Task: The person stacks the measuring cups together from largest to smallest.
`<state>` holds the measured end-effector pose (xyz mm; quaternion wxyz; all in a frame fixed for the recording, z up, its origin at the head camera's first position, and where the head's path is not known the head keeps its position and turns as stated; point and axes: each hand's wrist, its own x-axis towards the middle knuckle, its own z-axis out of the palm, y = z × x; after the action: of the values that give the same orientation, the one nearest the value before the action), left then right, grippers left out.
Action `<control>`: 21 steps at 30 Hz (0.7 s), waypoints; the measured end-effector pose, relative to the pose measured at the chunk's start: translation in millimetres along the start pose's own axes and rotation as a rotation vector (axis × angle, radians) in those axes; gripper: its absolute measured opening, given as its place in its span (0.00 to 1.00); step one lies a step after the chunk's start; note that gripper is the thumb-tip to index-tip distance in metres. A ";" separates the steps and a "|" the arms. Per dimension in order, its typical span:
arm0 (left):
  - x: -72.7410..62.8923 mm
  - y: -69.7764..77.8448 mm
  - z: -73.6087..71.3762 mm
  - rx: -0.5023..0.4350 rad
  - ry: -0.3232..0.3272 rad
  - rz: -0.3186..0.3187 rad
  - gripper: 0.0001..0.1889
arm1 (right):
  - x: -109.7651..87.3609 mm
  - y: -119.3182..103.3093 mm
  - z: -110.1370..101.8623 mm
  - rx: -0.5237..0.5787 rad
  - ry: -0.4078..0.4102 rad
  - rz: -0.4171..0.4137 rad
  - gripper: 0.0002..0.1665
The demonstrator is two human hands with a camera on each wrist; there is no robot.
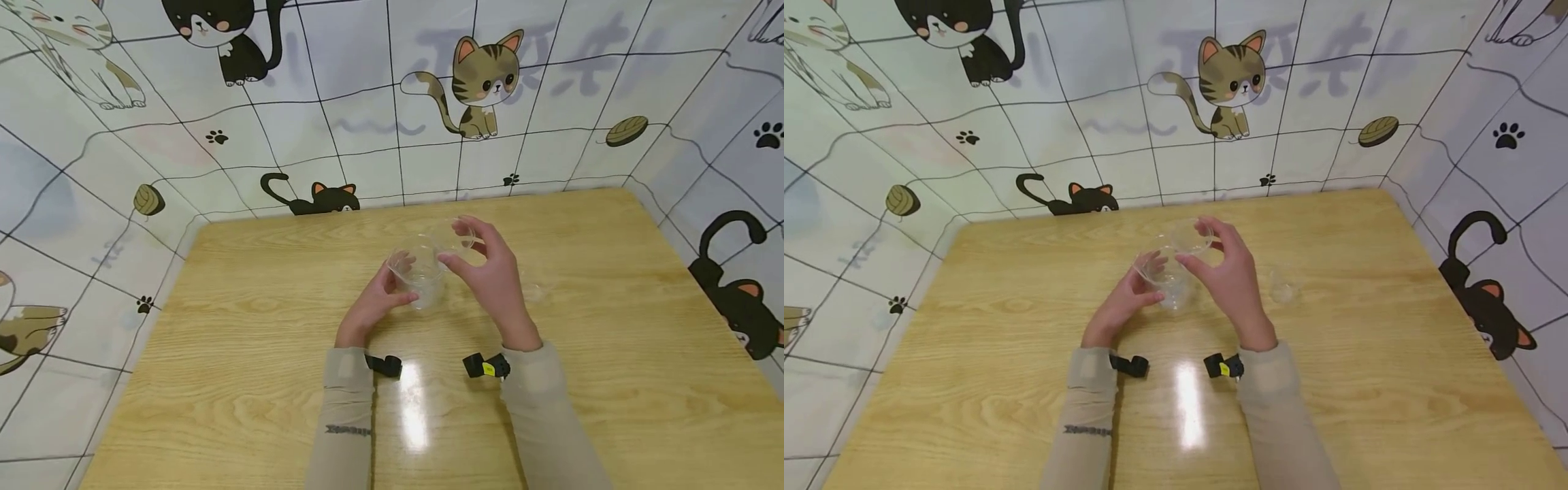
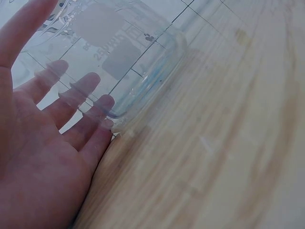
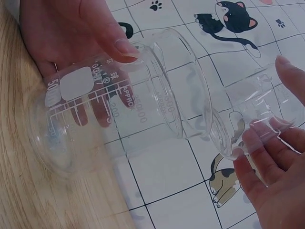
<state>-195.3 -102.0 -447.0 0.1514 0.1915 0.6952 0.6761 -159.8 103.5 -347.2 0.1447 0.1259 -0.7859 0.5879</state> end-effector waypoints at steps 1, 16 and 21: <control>0.0 0.4 -0.4 0.001 0.002 0.000 0.42 | 0.5 -0.4 0.2 0.001 -0.003 0.001 0.32; -2.3 -0.5 -1.3 -0.006 0.000 -0.013 0.43 | 0.2 2.0 3.4 0.047 -0.024 0.046 0.32; -0.2 0.5 -2.2 -0.003 -0.007 -0.019 0.43 | 1.4 4.6 5.9 0.086 -0.025 0.041 0.33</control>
<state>-196.1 -104.1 -446.4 0.1606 0.1869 0.6954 0.6750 -163.2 99.1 -352.3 0.1172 0.1229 -0.7642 0.6222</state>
